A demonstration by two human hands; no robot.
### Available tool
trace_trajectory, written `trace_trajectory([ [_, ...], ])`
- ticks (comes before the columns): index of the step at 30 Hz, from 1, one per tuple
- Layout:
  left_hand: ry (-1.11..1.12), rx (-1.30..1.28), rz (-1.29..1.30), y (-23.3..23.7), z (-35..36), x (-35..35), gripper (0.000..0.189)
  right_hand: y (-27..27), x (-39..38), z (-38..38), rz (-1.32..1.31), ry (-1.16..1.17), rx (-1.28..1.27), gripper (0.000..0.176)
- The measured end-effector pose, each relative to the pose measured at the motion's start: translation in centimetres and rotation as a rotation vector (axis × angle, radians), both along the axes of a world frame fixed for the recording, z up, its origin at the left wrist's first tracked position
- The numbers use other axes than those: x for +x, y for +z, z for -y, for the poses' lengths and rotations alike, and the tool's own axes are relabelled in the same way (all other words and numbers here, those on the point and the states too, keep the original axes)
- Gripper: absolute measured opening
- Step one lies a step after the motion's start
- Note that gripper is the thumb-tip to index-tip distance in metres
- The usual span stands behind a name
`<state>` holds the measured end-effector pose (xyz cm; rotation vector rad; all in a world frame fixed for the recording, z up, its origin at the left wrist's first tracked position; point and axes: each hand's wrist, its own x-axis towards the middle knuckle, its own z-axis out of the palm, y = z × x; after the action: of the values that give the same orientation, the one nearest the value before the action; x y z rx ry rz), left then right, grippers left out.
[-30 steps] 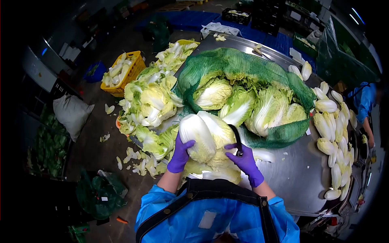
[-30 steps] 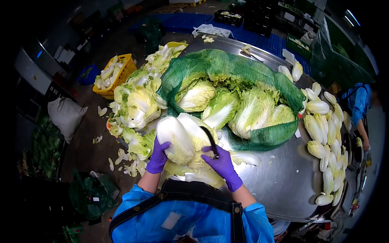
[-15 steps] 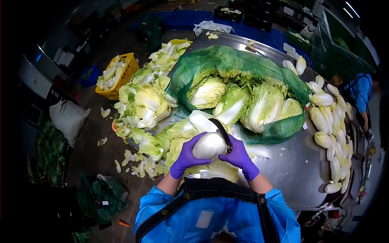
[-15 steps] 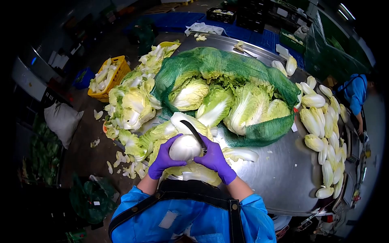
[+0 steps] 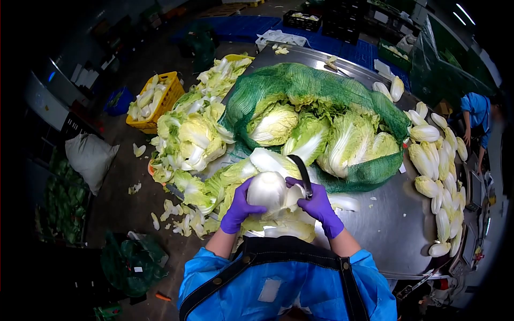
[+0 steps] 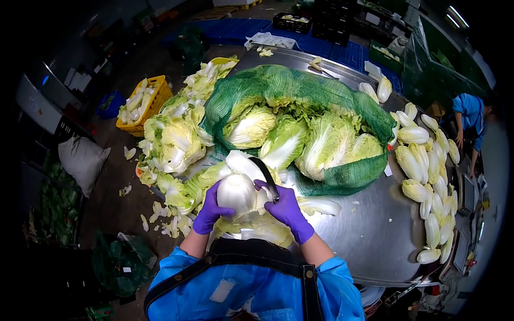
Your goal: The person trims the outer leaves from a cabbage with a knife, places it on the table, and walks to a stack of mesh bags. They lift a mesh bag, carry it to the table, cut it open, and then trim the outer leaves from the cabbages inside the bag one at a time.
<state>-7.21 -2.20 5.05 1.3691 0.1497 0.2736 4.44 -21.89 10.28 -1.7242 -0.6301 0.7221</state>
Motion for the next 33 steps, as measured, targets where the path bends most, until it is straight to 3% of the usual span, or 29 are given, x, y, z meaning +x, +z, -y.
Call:
trace_trajectory([
  [3,0.148,-0.059,-0.014,-0.1,-0.6,0.3,0.075,-0.1,-0.1,1.1,-0.023,-0.054,0.146,0.056],
  [5,0.413,-0.445,0.096,-1.2,-1.4,0.6,0.066,-0.8,0.1,2.5,-0.090,-0.080,0.258,0.054],
  [7,0.472,-0.490,0.105,-1.9,-2.6,0.3,0.062,-0.9,0.7,4.1,-0.175,-0.144,0.266,0.054],
  [9,0.409,-0.864,0.124,-1.8,-3.4,-0.1,0.067,-0.7,1.0,4.1,0.185,-0.307,0.001,0.058],
  [10,0.409,-0.872,0.124,-2.0,-3.5,-0.1,0.067,-0.4,0.7,4.4,0.281,-0.386,-0.185,0.062],
  [13,0.475,-0.897,0.121,-1.9,-2.4,0.2,0.068,-1.4,0.2,3.5,0.384,-0.268,-0.078,0.065],
  [15,0.467,-0.888,0.115,-1.9,-1.4,0.5,0.068,-1.8,-0.4,2.0,0.154,-0.030,0.147,0.062],
  [19,0.389,-0.916,0.112,-2.9,-0.7,0.5,0.070,-1.3,-2.7,-0.1,-0.058,0.122,0.282,0.072],
  [23,0.347,-0.875,0.115,-2.4,-0.2,0.3,0.070,-0.7,-3.9,-0.5,-0.170,0.057,0.118,0.078],
  [25,0.204,-0.832,0.074,-1.9,-0.6,0.2,0.066,-1.0,-4.0,-0.6,-0.204,0.075,0.117,0.077],
  [27,0.221,-0.786,0.067,-2.2,-0.6,1.0,0.067,-2.5,-4.3,-1.0,0.039,-0.025,0.327,0.079],
  [28,0.232,-0.737,0.062,-2.4,-0.4,1.3,0.069,-3.0,-4.3,-0.7,0.035,-0.019,0.323,0.079],
  [31,0.289,-0.901,0.037,-2.1,0.3,1.8,0.072,-1.2,-3.8,-0.6,0.074,0.038,0.242,0.074],
  [33,0.274,-0.930,0.014,-1.8,0.5,1.6,0.072,-0.3,-3.8,-0.3,-0.072,0.047,0.227,0.070],
])
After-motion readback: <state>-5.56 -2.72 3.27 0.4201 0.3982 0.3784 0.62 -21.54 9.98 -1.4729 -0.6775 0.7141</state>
